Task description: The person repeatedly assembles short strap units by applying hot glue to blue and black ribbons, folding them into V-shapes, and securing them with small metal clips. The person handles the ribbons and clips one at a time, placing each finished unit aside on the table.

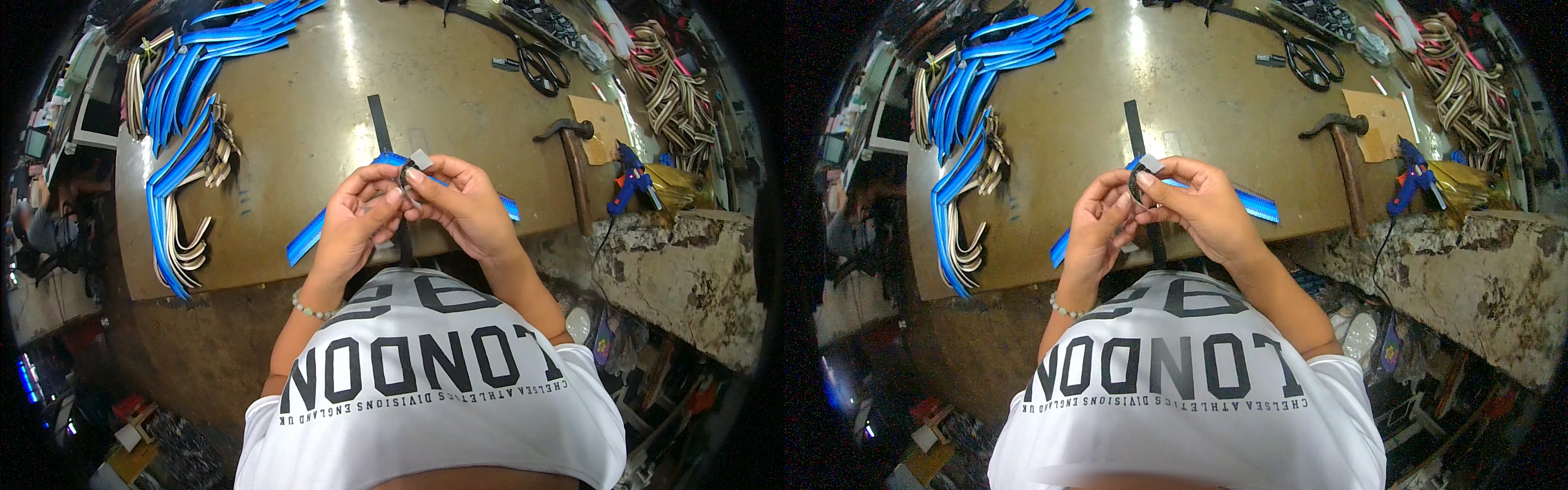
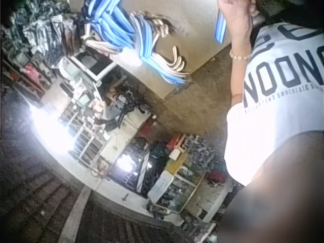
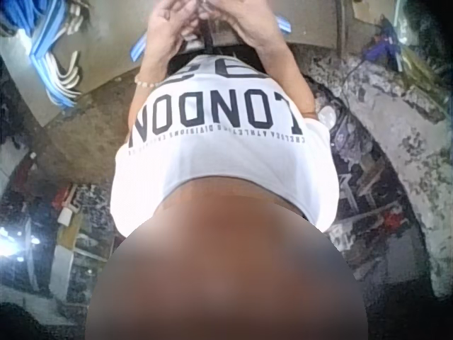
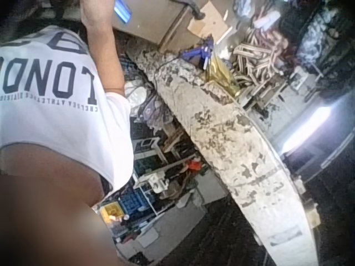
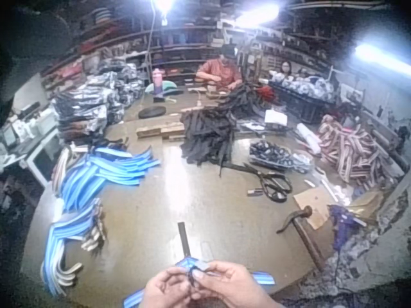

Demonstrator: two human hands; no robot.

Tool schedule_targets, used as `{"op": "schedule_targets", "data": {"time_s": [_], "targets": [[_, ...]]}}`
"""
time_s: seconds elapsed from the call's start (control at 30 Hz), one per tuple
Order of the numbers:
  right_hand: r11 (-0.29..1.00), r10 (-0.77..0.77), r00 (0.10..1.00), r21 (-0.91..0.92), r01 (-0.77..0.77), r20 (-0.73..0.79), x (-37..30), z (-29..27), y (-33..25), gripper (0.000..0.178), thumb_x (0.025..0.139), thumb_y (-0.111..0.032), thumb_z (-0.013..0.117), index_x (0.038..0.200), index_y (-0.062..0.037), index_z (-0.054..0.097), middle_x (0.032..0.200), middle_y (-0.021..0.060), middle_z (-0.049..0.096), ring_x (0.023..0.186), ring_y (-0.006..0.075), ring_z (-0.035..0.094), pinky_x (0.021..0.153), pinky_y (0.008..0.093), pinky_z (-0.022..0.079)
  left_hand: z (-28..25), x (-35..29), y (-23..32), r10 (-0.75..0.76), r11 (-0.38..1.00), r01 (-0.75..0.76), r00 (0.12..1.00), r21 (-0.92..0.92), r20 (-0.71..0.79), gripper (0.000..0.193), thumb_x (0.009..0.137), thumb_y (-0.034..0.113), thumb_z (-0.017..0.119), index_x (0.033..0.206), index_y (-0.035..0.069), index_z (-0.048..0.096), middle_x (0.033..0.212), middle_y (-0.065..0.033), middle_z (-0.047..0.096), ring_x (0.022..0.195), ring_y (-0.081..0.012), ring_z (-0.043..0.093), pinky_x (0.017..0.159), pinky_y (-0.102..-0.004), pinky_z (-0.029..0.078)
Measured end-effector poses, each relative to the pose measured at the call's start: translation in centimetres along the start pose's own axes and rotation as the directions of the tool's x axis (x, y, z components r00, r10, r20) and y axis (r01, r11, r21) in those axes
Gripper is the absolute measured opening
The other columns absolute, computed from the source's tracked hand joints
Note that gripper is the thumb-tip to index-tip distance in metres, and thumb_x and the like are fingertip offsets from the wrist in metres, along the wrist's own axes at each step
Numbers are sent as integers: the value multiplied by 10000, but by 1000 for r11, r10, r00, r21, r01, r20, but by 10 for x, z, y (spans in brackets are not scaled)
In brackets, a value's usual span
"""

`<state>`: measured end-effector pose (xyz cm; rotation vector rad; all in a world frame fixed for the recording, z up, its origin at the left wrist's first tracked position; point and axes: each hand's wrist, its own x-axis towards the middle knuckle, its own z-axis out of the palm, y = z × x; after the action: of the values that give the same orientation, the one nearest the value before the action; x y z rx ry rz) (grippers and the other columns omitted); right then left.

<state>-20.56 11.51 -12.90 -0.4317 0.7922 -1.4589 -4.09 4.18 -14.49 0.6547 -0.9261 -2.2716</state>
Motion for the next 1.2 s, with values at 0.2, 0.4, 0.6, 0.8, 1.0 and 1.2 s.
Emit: {"op": "schedule_targets", "data": {"time_s": [0.2, 0.4, 0.6, 0.8, 1.0, 1.2], "targets": [[994, 84, 996, -70, -84, -5, -6, 4, 3, 220, 969, -127, 617, 1108, 43, 629, 989, 108, 684, 825, 151, 695, 777, 275, 596, 4, 5, -9, 270, 921, -225, 957, 318, -104, 201, 920, 109, 704, 1071, -12, 650, 931, -39, 656, 720, -55, 562, 626, -188, 430], [943, 26, 992, -326, -64, -120, -12, 1, -10, 280, 964, -85, 614, 1192, 74, 592, 985, 144, 682, 845, 180, 693, 772, 274, 589, 2, -2, -2, 269, 843, -148, 949, 518, -165, 138, 936, 128, 685, 979, -3, 695, 884, 0, 645, 733, -49, 537, 653, -202, 434], [803, -232, 972, -560, 204, 21, -11, -1, -14, 150, 881, -12, 701, 1021, 41, 688, 961, 79, 690, 860, 166, 679, 760, 272, 553, 13, -1, -3, 399, 697, -293, 917, 655, -14, 289, 1005, 265, 582, 1012, -5, 686, 838, -25, 639, 621, -33, 432, 523, -178, 304], [-53, -353, 670, -728, 683, 654, -6, -7, -34, 237, 806, 43, 697, 1025, -45, 717, 1034, 124, 656, 820, 275, 675, 739, 321, 531, -4, 0, 10, -226, 962, 213, 972, 168, 62, 360, 1014, 328, 549, 1071, -10, 660, 829, -51, 651, 549, -39, 386, 462, -178, 285], [701, -317, 948, -667, 251, 24, -11, -1, -19, 205, 919, -26, 654, 1112, 43, 662, 1015, 84, 682, 851, 156, 673, 772, 269, 549, -1, 1, 7, -49, 989, 63, 993, 133, -104, 217, 890, 115, 733, 1047, -19, 667, 881, -26, 676, 629, -7, 461, 504, -169, 329], [933, -49, 998, -358, 28, -48, -10, -2, -1, 224, 935, -62, 663, 1109, 76, 637, 995, 105, 688, 855, 134, 671, 779, 248, 558, 10, 0, 4, 159, 895, -80, 976, 440, -146, 270, 855, 76, 764, 1088, -26, 675, 887, -3, 670, 699, -4, 503, 655, -172, 428]]}}
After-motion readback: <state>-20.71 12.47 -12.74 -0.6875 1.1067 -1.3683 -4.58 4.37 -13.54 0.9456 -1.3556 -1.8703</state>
